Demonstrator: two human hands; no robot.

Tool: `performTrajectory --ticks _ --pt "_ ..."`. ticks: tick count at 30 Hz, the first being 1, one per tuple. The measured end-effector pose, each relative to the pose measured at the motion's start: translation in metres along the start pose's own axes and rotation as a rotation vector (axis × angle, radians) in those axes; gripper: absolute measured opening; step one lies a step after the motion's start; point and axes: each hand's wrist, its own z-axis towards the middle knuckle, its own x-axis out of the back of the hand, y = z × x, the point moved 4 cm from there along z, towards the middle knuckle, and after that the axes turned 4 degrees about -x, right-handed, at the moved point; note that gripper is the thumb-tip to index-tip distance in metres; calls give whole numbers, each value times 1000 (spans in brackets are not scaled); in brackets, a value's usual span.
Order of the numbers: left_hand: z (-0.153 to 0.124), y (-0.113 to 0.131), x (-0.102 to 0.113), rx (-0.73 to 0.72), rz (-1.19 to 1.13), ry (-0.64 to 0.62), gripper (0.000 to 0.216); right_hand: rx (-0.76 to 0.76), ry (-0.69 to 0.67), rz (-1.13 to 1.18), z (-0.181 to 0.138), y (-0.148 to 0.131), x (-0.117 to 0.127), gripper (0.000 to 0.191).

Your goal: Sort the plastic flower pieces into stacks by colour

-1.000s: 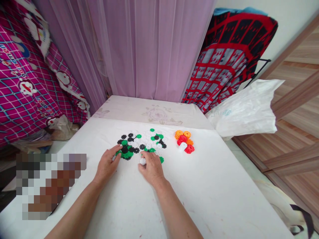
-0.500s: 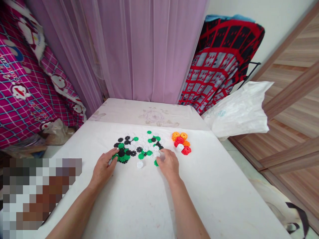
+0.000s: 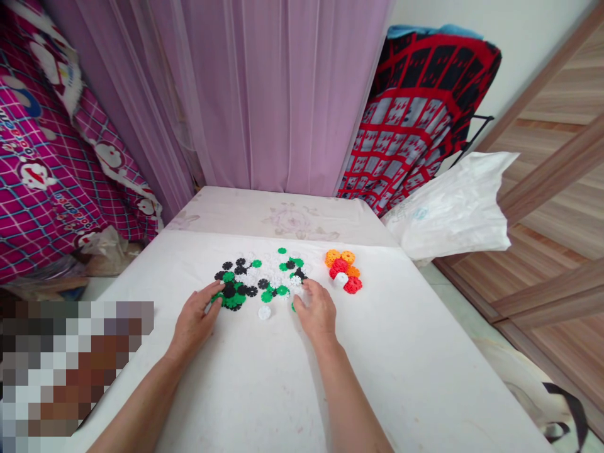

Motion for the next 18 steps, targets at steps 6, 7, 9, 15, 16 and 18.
performTrajectory --ticks 6,7,9,15,16,18 --pt "-1 0 -1 -14 2 12 36 256 -214 11 -28 -56 -18 34" --pt "-1 0 -1 -14 1 14 36 270 -223 -6 -30 -60 -20 34" --pt "-1 0 -2 -12 -2 14 36 283 -228 -32 -32 -64 -23 34" --pt "-1 0 -1 -9 -1 10 36 289 -242 -64 -30 -58 -24 35" --pt "-1 0 -1 -10 -2 9 36 291 -243 -65 -30 -58 -25 35" --pt "-1 0 -1 -12 -4 9 36 296 -238 -66 -30 -57 -25 34"
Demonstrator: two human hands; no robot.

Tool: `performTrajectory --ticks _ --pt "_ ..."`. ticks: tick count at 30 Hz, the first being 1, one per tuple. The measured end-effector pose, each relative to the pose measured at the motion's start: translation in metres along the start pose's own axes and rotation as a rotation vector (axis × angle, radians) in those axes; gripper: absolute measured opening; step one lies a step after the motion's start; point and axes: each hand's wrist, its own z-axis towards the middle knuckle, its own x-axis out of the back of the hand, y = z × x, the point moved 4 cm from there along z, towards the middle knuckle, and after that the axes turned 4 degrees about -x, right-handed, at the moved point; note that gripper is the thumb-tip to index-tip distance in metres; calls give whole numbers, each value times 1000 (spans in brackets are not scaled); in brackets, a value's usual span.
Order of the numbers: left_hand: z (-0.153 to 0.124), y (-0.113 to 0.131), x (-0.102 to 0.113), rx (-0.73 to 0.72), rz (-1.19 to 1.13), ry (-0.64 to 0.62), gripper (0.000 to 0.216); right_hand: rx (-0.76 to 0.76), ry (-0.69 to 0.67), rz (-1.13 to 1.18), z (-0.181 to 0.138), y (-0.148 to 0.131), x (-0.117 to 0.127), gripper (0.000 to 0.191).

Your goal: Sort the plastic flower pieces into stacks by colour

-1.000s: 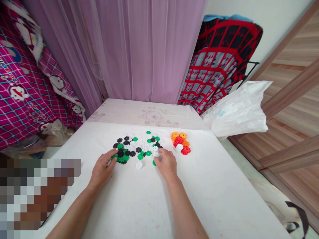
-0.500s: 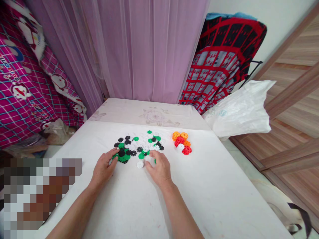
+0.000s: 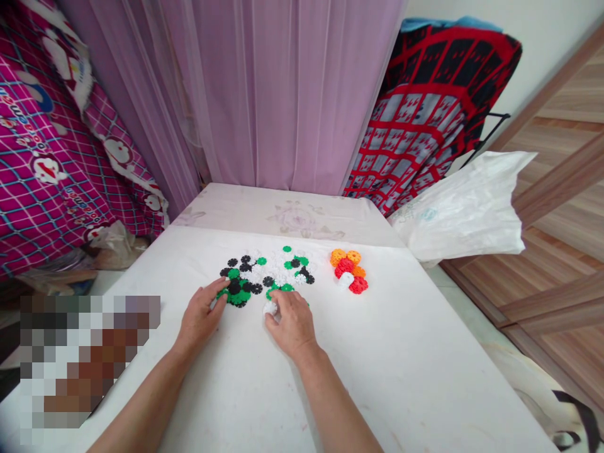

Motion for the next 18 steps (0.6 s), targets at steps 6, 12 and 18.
performTrajectory --ticks 6,12,18 --pt "-1 1 1 5 0 5 36 22 4 12 0 -2 -1 34" --pt "0 1 0 5 5 -2 36 29 21 16 -1 3 4 33" --pt "0 -1 0 4 7 -6 37 -3 82 -8 -2 14 10 26"
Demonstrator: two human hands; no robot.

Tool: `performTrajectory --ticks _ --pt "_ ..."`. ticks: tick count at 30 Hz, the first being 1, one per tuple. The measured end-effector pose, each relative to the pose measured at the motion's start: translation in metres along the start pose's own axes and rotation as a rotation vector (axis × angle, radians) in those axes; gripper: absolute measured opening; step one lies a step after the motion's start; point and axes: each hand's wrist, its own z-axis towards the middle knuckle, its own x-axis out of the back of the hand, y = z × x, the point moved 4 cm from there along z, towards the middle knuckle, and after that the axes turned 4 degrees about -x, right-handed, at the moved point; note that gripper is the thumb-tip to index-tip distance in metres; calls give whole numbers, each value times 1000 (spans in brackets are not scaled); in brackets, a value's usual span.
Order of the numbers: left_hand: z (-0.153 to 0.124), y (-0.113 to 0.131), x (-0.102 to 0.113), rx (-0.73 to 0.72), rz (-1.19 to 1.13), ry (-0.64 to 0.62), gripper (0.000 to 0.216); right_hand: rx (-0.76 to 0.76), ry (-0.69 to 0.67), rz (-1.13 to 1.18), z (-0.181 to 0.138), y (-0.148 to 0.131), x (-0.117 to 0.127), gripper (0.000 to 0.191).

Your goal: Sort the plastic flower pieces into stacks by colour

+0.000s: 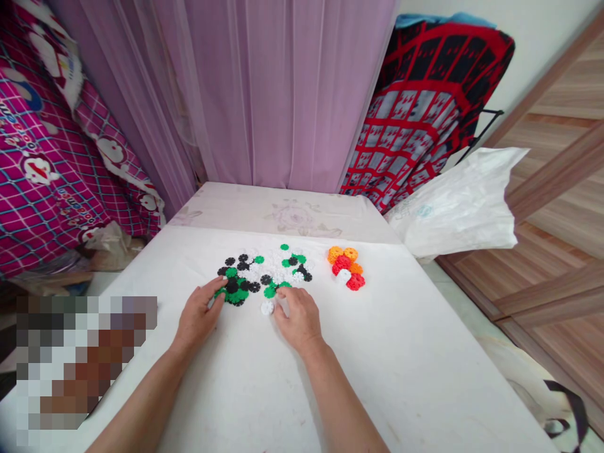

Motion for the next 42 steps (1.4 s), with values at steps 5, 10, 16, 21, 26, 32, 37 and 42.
performTrajectory --ticks 5,10,16,21,26,32,37,42 --pt "0 0 0 -1 -3 0 37 -114 93 -39 8 25 8 24" --pt "0 0 0 1 -4 6 37 -198 150 -135 31 56 11 26" --pt "0 0 0 3 -10 7 36 -163 84 -165 43 66 -4 30" --pt "-1 0 1 0 -6 14 35 -188 140 -136 41 71 -7 26" --pt "0 0 0 0 -3 2 36 -133 163 -171 39 69 -5 26" --pt "1 -1 0 -1 0 -2 37 -113 158 -239 36 71 -5 28" --pt "0 -1 0 -3 -1 8 35 -127 152 -282 37 71 -7 27" --pt "0 -1 0 -2 -1 1 36 -125 163 -298 40 70 -4 21"
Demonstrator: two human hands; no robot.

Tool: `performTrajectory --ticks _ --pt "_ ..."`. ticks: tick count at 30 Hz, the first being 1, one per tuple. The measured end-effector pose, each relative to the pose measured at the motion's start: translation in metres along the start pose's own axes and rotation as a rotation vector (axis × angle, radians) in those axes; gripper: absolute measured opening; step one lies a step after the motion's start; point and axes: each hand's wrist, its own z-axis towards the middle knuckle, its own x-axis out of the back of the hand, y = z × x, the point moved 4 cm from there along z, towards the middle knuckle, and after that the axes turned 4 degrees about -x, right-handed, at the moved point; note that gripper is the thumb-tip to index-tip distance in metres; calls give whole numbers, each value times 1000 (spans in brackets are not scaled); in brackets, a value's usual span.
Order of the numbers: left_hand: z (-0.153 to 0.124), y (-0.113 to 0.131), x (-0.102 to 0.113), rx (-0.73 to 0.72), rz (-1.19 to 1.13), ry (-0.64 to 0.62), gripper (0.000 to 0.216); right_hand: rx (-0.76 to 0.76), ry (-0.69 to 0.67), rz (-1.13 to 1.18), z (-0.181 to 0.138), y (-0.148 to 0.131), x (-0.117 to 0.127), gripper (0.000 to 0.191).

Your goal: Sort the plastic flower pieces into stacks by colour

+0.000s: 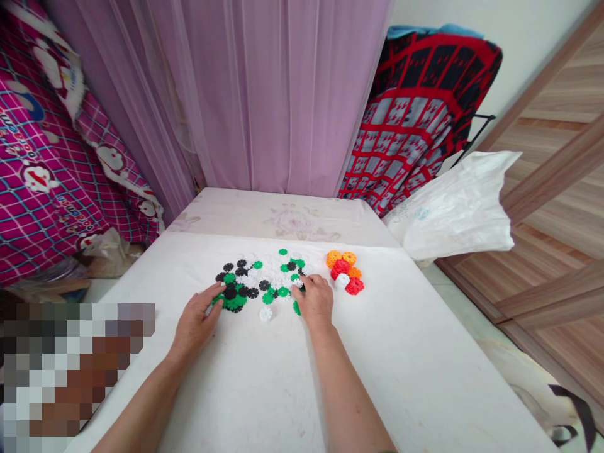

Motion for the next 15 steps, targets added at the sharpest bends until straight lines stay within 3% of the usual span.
performTrajectory --ticks 5,10,15 --pt "0 1 0 -5 0 14 36 27 80 190 -13 -16 19 20" --pt "-1 1 1 -4 -4 11 36 212 -94 376 -48 -55 28 19" --pt "-1 1 1 -6 1 10 36 215 -143 317 -54 -67 25 20"
